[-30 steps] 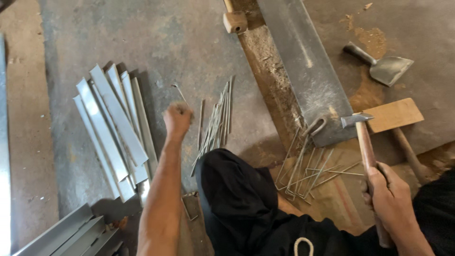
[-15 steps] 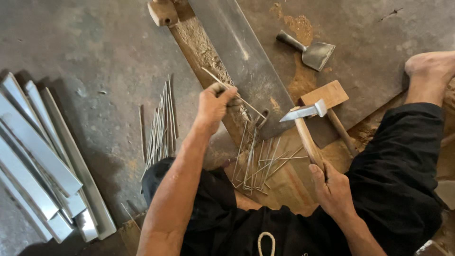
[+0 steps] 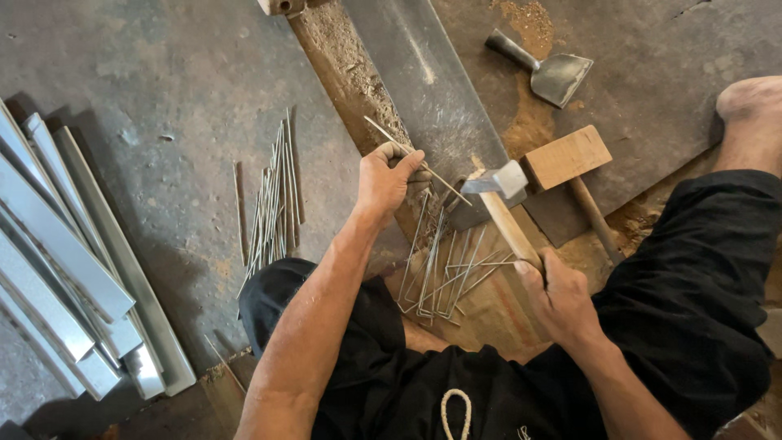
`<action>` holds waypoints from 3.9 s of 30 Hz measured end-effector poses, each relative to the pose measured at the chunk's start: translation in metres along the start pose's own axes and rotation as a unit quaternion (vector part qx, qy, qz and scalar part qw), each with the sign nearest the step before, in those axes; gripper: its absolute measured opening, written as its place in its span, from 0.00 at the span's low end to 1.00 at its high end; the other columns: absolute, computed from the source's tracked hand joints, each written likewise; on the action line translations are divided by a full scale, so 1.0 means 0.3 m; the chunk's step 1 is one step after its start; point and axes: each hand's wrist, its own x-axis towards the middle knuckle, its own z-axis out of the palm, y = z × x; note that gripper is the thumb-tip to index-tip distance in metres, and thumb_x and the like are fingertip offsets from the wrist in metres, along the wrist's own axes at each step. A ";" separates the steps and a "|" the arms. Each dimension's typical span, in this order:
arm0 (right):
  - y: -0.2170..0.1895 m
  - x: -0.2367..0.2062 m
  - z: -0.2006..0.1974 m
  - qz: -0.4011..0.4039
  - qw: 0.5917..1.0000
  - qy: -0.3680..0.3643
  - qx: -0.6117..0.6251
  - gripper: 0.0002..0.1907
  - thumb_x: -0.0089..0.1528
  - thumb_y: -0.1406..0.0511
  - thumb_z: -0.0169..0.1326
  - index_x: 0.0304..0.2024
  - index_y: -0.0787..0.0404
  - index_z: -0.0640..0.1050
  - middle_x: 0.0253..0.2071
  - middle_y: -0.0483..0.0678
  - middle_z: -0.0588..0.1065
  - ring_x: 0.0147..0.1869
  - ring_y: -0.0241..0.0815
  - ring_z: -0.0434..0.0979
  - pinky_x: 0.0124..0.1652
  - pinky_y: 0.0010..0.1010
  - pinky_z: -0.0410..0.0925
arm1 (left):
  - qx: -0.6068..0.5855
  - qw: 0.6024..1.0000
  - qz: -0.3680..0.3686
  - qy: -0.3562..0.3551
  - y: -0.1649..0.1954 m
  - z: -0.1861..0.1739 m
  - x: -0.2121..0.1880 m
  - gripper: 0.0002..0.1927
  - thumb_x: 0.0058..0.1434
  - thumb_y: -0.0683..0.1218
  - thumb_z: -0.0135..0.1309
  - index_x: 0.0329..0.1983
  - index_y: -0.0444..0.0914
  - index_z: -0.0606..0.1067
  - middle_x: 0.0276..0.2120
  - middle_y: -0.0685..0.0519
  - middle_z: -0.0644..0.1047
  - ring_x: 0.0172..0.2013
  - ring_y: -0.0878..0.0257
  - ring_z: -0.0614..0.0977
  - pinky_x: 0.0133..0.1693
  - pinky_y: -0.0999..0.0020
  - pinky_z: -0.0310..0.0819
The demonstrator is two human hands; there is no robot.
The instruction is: The person sits on the workshop floor and bends short metal rods into U-shaped pieces. They hold each rod against a metal block with one hand and strike it with a hammer, then place the formed piece on a growing pile and pick up the next rod.
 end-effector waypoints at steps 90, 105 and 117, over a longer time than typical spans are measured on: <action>-0.074 -0.065 0.039 0.144 0.989 0.027 -0.016 0.16 0.67 0.55 0.49 0.39 0.62 0.72 0.21 0.61 0.74 0.24 0.62 0.79 0.29 0.49 0.68 | 0.214 0.957 0.194 0.020 0.146 0.092 -0.066 0.03 0.64 0.40 0.59 0.36 0.33 0.78 0.28 0.54 0.83 0.29 0.70 0.84 0.33 0.74 0.82; 0.120 -0.064 0.137 0.085 0.977 0.105 -0.166 0.23 0.65 0.50 0.50 0.39 0.66 0.73 0.35 0.65 0.76 0.39 0.69 0.76 0.40 0.56 0.67 | 0.396 0.890 0.210 -0.084 0.175 0.112 -0.380 0.13 0.56 0.49 0.66 0.40 0.38 0.81 0.33 0.47 0.83 0.32 0.57 0.86 0.37 0.62 0.80; 0.151 -0.050 0.147 0.135 0.984 0.034 -0.108 0.23 0.71 0.54 0.47 0.39 0.70 0.70 0.35 0.69 0.74 0.39 0.71 0.75 0.41 0.56 0.67 | 0.699 0.646 -0.046 0.305 0.346 -0.630 -0.193 0.15 0.64 0.52 0.51 0.40 0.40 0.84 0.41 0.40 0.83 0.45 0.41 0.85 0.46 0.49 0.80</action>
